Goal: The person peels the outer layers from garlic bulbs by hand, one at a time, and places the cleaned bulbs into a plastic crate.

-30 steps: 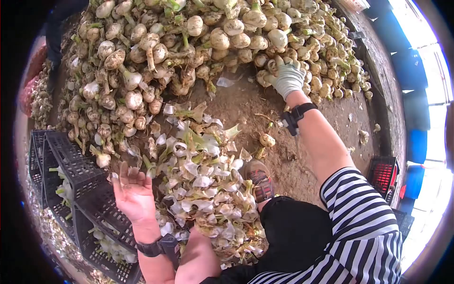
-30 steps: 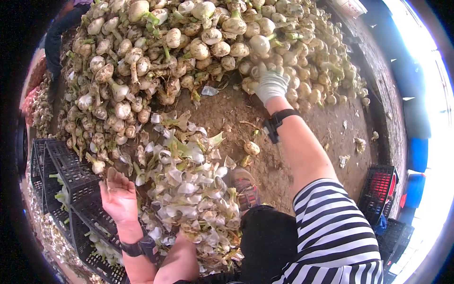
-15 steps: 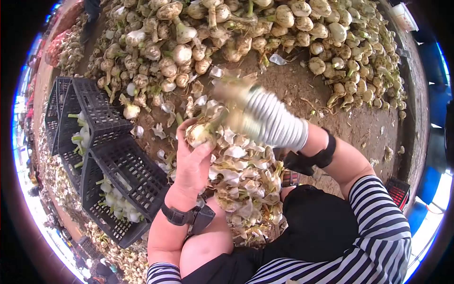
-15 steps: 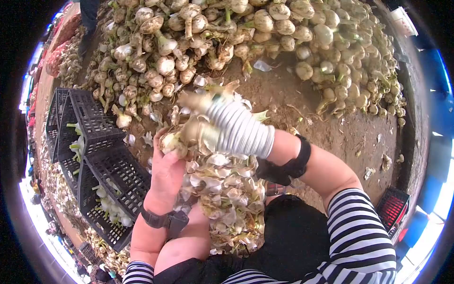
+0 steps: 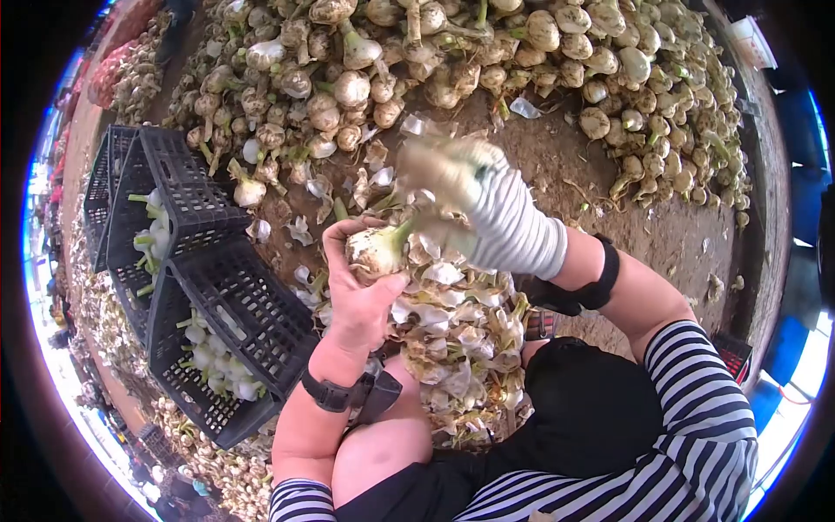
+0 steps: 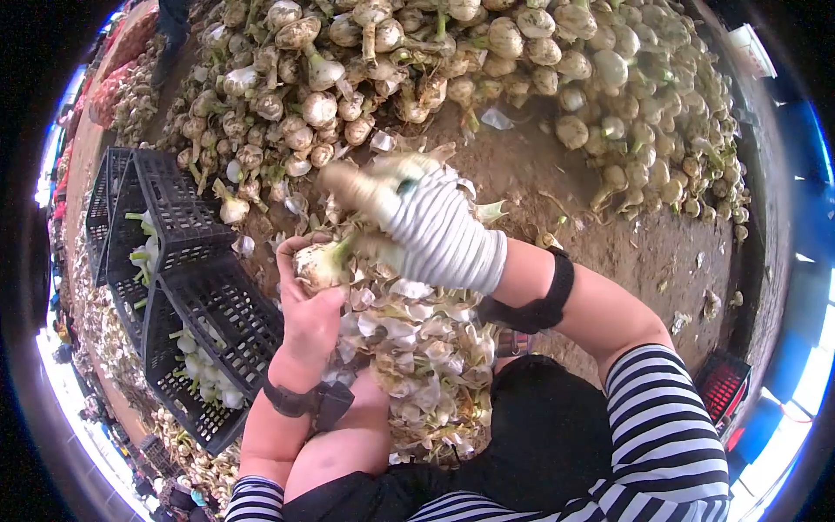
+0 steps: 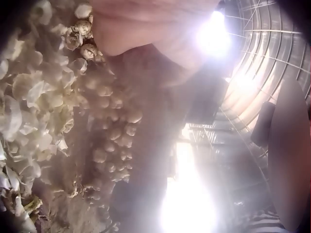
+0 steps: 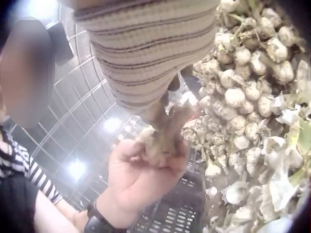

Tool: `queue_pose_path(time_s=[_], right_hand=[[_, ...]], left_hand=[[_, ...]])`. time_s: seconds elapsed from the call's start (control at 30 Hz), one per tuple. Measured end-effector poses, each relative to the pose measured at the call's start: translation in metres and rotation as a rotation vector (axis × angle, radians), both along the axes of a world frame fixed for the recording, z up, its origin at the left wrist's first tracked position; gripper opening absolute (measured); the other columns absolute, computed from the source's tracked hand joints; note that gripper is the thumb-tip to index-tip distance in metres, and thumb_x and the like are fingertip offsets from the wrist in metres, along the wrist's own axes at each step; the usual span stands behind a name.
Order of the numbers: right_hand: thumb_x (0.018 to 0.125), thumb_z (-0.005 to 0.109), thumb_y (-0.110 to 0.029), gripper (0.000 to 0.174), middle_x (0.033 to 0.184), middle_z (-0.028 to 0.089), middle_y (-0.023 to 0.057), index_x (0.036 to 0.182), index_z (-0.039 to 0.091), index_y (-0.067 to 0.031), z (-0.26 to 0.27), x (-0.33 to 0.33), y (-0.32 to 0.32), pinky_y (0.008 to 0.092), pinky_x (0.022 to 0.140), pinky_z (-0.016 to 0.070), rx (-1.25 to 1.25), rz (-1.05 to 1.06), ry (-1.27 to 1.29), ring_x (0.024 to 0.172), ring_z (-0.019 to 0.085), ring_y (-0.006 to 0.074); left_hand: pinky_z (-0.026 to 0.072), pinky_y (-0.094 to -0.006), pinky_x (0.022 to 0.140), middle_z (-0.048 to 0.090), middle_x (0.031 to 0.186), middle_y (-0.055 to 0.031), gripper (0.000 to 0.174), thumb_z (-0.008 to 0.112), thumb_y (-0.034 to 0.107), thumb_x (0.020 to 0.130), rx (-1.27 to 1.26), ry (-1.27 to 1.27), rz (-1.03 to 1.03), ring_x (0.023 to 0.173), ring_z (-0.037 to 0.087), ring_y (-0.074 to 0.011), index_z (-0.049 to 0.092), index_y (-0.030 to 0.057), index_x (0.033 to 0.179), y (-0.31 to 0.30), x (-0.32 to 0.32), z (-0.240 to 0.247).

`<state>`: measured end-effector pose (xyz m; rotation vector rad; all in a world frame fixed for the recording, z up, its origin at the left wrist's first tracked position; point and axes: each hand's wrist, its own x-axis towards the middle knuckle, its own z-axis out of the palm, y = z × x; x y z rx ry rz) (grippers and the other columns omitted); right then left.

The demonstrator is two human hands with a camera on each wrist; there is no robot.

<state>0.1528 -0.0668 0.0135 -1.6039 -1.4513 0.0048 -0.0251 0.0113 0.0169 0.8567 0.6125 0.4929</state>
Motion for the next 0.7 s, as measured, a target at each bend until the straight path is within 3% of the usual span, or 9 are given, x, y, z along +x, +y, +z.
queue_pose_path(time_s=[0.1, 0.27, 0.43, 0.5, 0.53, 0.6, 0.63, 0.67, 0.7], right_hand=[[0.072, 0.059, -0.014, 0.057, 0.073, 0.055, 0.0021, 0.127, 0.048, -0.0128, 0.004, -0.007, 0.000, 0.0379, 0.065, 0.0430, -0.144, 0.298, -0.278, 0.074, 0.056, 0.0219], [0.074, 0.056, -0.016, 0.051, 0.078, 0.057, 0.0051, 0.124, 0.049, -0.0119, -0.011, -0.013, 0.006, 0.0384, 0.060, 0.0445, -0.211, 0.302, -0.336, 0.071, 0.057, 0.0241], [0.073, 0.058, -0.020, 0.050, 0.083, 0.057, 0.0078, 0.121, 0.050, -0.0084, -0.021, -0.012, 0.004, 0.0372, 0.068, 0.0435, -0.233, 0.251, -0.392, 0.076, 0.057, 0.0251], [0.073, 0.059, -0.021, 0.052, 0.081, 0.056, 0.0053, 0.122, 0.050, -0.0065, -0.021, -0.011, 0.006, 0.0353, 0.070, 0.0417, -0.227, 0.226, -0.416, 0.074, 0.056, 0.0235], [0.073, 0.059, -0.021, 0.052, 0.081, 0.056, 0.0053, 0.122, 0.050, -0.0065, -0.018, -0.010, 0.005, 0.0353, 0.070, 0.0417, -0.224, 0.227, -0.419, 0.074, 0.056, 0.0235], [0.071, 0.060, -0.020, 0.056, 0.079, 0.055, 0.0036, 0.124, 0.049, -0.0068, -0.007, -0.008, 0.003, 0.0342, 0.068, 0.0407, -0.210, 0.188, -0.288, 0.072, 0.054, 0.0233], [0.077, 0.061, -0.020, 0.052, 0.086, 0.059, 0.0044, 0.125, 0.048, -0.0059, -0.015, -0.010, 0.001, 0.0343, 0.076, 0.0430, -0.259, 0.138, -0.138, 0.080, 0.057, 0.0191], [0.077, 0.061, -0.020, 0.052, 0.086, 0.059, 0.0044, 0.125, 0.048, -0.0059, -0.016, -0.017, 0.002, 0.0343, 0.076, 0.0430, -0.258, 0.139, -0.141, 0.080, 0.057, 0.0191], [0.082, 0.060, -0.021, 0.048, 0.092, 0.060, 0.0049, 0.126, 0.048, -0.0055, -0.015, -0.028, 0.007, 0.0339, 0.081, 0.0432, -0.129, 0.021, 0.487, 0.087, 0.056, 0.0169]], left_hand=[[0.0441, -0.0305, 0.089, 0.046, 0.112, -0.0034, 0.064, 0.066, -0.006, 0.065, 0.009, 0.062, -0.092, 0.103, 0.050, -0.0135, 0.033, 0.0108, 0.117, -0.001, -0.004, -0.005], [0.0413, -0.0291, 0.090, 0.047, 0.108, -0.0033, 0.062, 0.065, -0.007, 0.066, 0.174, 0.219, -0.138, 0.101, 0.050, -0.0126, 0.032, 0.0078, 0.117, -0.003, 0.000, -0.004], [0.0452, -0.0304, 0.087, 0.049, 0.108, -0.0060, 0.058, 0.065, -0.005, 0.070, 0.373, 0.328, -0.138, 0.099, 0.053, -0.0146, 0.035, 0.0056, 0.118, -0.003, 0.003, -0.008], [0.0483, -0.0316, 0.084, 0.052, 0.108, -0.0078, 0.051, 0.066, -0.001, 0.075, -0.126, 0.219, 0.025, 0.098, 0.056, -0.0165, 0.039, 0.0043, 0.117, 0.005, 0.005, -0.005], [0.0483, -0.0316, 0.084, 0.052, 0.108, -0.0078, 0.051, 0.066, -0.001, 0.075, -0.123, 0.217, 0.027, 0.098, 0.056, -0.0165, 0.039, 0.0043, 0.117, 0.012, 0.004, -0.002], [0.0494, -0.0326, 0.085, 0.054, 0.108, -0.0085, 0.046, 0.067, 0.004, 0.079, -0.685, 0.116, -0.171, 0.099, 0.056, -0.0176, 0.040, 0.0034, 0.117, 0.025, 0.001, 0.005], [0.0485, -0.0323, 0.086, 0.054, 0.107, -0.0077, 0.049, 0.067, 0.003, 0.079, -0.692, 0.084, -0.166, 0.098, 0.056, -0.0170, 0.038, 0.0048, 0.119, 0.024, 0.003, 0.008], [0.0485, -0.0323, 0.086, 0.054, 0.107, -0.0077, 0.049, 0.067, 0.003, 0.079, -0.691, 0.081, -0.165, 0.098, 0.056, -0.0170, 0.038, 0.0048, 0.119, 0.016, 0.007, 0.007], [0.0480, -0.0316, 0.086, 0.054, 0.107, -0.0075, 0.051, 0.067, 0.001, 0.078, -0.382, 0.117, -0.050, 0.098, 0.056, -0.0168, 0.037, 0.0060, 0.119, 0.006, 0.011, 0.005]])
